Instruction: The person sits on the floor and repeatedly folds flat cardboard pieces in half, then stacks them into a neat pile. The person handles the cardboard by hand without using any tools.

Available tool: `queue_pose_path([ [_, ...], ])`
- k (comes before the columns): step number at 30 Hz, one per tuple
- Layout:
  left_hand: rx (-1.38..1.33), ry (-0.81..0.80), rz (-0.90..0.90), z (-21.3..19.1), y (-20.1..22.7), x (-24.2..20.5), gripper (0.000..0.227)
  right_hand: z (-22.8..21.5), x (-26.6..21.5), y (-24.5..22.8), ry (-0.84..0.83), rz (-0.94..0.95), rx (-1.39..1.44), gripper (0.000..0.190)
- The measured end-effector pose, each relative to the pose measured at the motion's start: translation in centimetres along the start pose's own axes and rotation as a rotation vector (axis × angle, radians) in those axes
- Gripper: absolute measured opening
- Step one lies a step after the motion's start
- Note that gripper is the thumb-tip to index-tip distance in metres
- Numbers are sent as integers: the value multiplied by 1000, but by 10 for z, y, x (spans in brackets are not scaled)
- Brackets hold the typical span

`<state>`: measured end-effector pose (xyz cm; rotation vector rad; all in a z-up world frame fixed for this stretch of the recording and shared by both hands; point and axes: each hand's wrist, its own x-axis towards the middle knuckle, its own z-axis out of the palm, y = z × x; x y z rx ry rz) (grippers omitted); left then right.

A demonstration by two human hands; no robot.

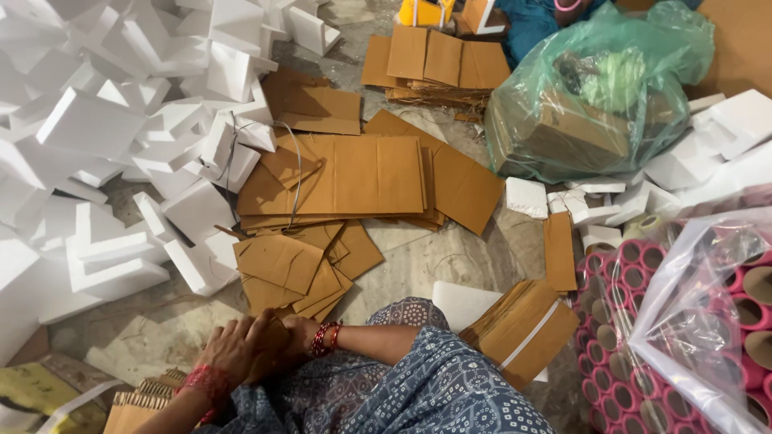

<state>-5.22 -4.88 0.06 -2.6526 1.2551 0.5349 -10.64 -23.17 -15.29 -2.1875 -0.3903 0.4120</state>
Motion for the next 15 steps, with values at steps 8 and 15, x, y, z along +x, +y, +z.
queue_pose_path([
  [8, -38, 35, 2, 24, -7, 12, 83, -10, 17, 14, 238, 31, 136, 74],
  [15, -118, -41, -67, 6, 10, -3, 84, 8, 9, 26, 151, -17, -5, 66],
])
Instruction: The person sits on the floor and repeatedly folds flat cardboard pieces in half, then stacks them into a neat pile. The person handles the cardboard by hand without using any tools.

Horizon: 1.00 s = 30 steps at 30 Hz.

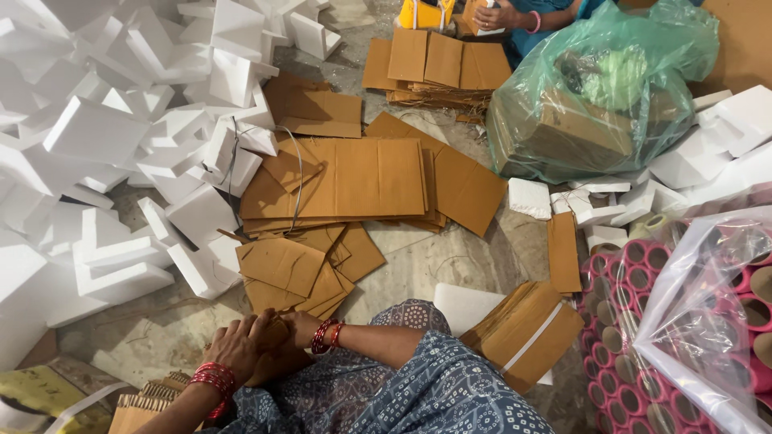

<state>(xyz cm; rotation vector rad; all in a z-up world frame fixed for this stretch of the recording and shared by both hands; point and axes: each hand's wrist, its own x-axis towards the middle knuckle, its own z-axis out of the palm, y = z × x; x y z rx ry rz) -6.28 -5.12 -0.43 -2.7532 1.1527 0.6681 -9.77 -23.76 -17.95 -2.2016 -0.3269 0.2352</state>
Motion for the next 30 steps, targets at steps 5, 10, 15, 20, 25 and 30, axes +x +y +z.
queue_pose_path([
  [5, 53, 279, 12, -34, 7, 11, 88, -6, 9, 6, 78, -5, 40, 76],
  [10, -149, 722, 79, -34, 4, 8, 83, 8, 8, 21, 48, 77, 112, 70],
  [15, 294, -247, 93, -42, 39, -1, 82, -12, 5, 16, 14, -13, 11, 68],
  [20, 234, -134, 103, -25, 31, -10, 82, 25, -8, 1, 43, 41, 72, 67],
  [25, 215, -168, 150, -11, 0, 20, 86, -5, 30, 14, 71, -46, -23, 65],
  [30, 60, 98, -11, 24, -22, 12, 96, 5, 12, 10, 117, 46, 5, 68],
])
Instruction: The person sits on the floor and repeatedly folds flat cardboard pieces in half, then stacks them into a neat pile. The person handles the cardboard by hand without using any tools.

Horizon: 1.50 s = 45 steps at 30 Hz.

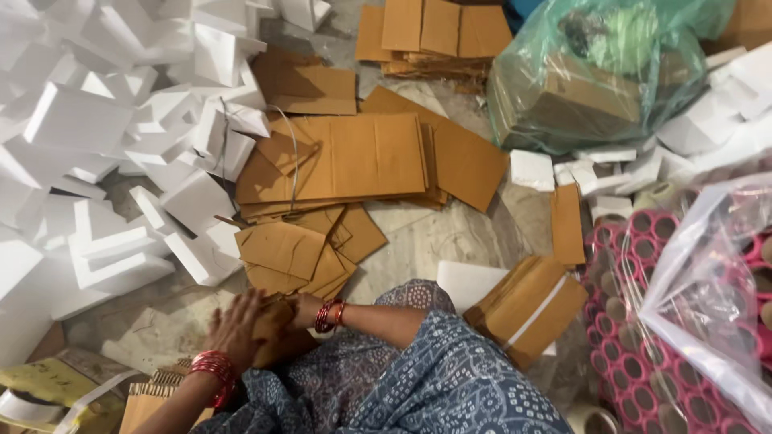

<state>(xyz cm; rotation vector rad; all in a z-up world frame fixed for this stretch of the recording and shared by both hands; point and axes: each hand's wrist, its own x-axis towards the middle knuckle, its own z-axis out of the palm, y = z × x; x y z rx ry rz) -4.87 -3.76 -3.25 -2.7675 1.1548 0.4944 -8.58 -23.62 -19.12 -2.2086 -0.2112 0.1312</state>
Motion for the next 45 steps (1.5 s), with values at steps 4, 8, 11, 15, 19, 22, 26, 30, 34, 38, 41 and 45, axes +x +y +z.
queue_pose_path([
  [4, -191, -59, -221, 17, -35, -4, 71, -7, -1, 6, -110, 102, 34, 64],
  [8, -370, 2, -245, 33, -52, -3, 49, -16, 5, -5, -129, -28, -18, 69],
  [11, -331, -32, -267, 38, -56, 2, 42, -28, 2, -24, -105, -57, 55, 82],
  [15, -337, -72, -293, 37, -50, 4, 45, -52, -4, -50, -11, -174, 163, 87],
  [19, -340, -93, -309, 26, -45, 2, 43, -69, -9, -72, -14, -109, 126, 85],
  [22, -335, -124, -322, 19, -43, -1, 48, -74, -12, -84, -2, -124, 163, 88],
  [26, -334, -97, -304, 20, -41, -1, 46, -77, -16, -87, 97, -252, 119, 90],
  [30, -334, -84, -290, 21, -44, 0, 49, -74, -14, -86, -3, -143, 129, 87],
  [34, -332, -108, -307, 23, -45, 1, 52, -71, -10, -81, 1, -209, 109, 80],
  [38, -356, -86, -295, 27, -44, 2, 48, -68, -9, -77, -11, -193, 98, 75],
  [41, -356, -120, -314, 26, -44, 2, 44, -68, -9, -77, -12, -188, 99, 73],
  [45, -342, -106, -301, 20, -42, 1, 47, -71, -9, -80, -21, -174, 110, 73],
])
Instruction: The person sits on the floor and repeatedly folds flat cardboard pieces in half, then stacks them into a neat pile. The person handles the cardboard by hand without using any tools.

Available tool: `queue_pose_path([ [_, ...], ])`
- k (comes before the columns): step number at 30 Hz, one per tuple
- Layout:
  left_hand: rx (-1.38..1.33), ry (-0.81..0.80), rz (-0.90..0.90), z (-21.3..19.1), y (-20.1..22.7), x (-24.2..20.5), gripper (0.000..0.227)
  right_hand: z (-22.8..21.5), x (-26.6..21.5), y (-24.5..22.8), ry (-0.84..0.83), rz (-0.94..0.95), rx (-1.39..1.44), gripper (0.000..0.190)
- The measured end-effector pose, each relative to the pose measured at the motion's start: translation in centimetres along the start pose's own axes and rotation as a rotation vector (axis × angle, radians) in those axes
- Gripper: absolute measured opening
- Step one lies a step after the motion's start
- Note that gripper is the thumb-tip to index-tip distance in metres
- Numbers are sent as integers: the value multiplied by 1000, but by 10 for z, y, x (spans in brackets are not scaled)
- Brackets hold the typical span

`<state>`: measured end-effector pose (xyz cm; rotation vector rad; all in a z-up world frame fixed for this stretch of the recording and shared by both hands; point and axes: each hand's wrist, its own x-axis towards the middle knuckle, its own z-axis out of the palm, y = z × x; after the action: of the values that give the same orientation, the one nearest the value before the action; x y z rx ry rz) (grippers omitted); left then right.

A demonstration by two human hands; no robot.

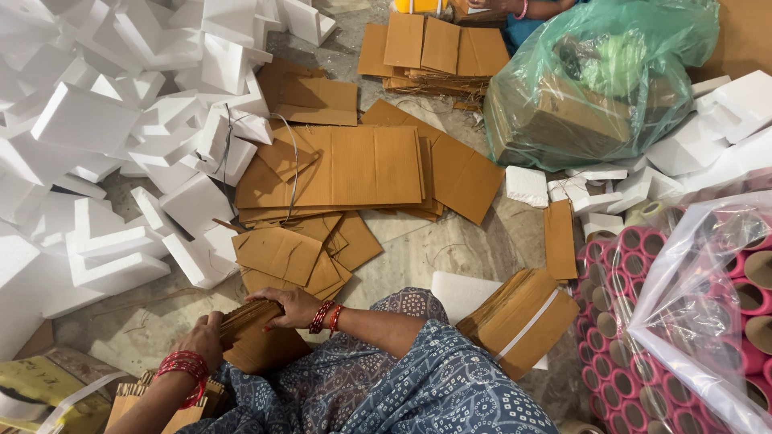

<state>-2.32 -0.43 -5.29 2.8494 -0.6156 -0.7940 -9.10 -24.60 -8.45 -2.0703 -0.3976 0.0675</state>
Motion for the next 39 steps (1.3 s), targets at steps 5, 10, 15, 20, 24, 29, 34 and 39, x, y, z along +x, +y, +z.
queue_pose_path([
  [5, 38, -39, -40, -9, 7, -7, 48, 1, -1, 2, 19, 28, -22, 80],
  [10, 18, -17, -24, -12, 8, -9, 47, 7, 0, 15, 22, 91, -26, 95],
  [15, 2, -5, -21, -8, 3, -6, 46, 14, 3, 31, -18, 51, -58, 94],
  [20, 8, 1, -8, -4, 0, -4, 49, 18, 1, 39, -111, 198, -16, 88],
  [24, -13, -7, -13, -4, 1, -5, 46, 20, 0, 45, -80, 133, -30, 86],
  [29, 5, -29, -34, -7, 3, -7, 45, 25, 3, 55, -105, 188, -65, 98],
  [34, 8, -15, -23, -10, 5, -10, 45, 32, 3, 67, -104, 202, -88, 109],
  [39, 9, -22, -32, -10, 5, -10, 46, 37, 3, 75, -58, 151, -121, 112],
])
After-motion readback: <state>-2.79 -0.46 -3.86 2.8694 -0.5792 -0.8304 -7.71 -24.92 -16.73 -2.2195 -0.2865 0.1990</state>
